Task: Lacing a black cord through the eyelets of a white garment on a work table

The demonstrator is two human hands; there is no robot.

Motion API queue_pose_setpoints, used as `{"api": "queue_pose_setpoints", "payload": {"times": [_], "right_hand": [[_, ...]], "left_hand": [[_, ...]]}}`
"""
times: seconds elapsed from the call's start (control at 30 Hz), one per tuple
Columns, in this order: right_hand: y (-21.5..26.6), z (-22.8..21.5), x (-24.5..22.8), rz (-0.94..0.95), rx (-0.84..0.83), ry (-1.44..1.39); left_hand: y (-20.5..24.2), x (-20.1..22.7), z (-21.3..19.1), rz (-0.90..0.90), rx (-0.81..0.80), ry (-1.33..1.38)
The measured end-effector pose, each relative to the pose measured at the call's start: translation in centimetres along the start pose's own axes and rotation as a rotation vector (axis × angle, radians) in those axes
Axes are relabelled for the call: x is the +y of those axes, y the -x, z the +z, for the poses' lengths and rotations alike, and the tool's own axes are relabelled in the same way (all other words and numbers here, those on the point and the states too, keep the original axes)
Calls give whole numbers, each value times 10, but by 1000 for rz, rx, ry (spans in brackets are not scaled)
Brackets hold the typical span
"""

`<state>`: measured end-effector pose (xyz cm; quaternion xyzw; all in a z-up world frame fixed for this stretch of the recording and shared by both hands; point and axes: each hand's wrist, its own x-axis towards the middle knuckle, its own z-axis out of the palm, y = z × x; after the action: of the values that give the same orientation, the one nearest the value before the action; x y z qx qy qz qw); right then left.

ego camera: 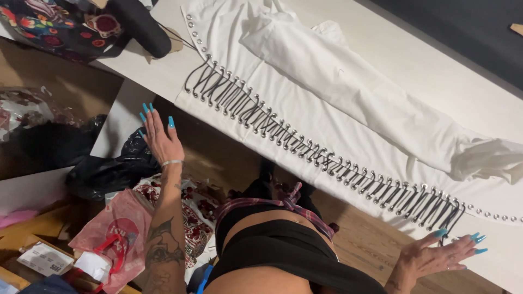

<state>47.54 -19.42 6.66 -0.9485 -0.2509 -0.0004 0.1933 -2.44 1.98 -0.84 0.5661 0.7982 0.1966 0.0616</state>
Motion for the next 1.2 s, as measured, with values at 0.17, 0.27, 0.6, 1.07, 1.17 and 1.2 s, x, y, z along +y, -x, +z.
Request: {"api": "queue_pose_setpoints", "payload": {"times": [0.17, 0.27, 0.6, 1.07, 1.17, 1.2], "right_hand": [[5, -2, -22, -35, 5, 49], [9, -4, -26, -4, -16, 78], [12, -5, 35, 120, 99, 170], [-12, -52, 167, 8, 593, 19], [-37, -58, 210, 59, 628, -9], [-46, -56, 225, 70, 634, 5]], "left_hand": [[-14, -2, -3, 3, 2, 122], [-21, 0, -5, 33, 27, 151], [-36, 8, -3, 52, 168, 195], [59, 160, 20, 334, 252, 443], [96, 206, 33, 535, 277, 341], [110, 220, 51, 543, 261, 350]]}}
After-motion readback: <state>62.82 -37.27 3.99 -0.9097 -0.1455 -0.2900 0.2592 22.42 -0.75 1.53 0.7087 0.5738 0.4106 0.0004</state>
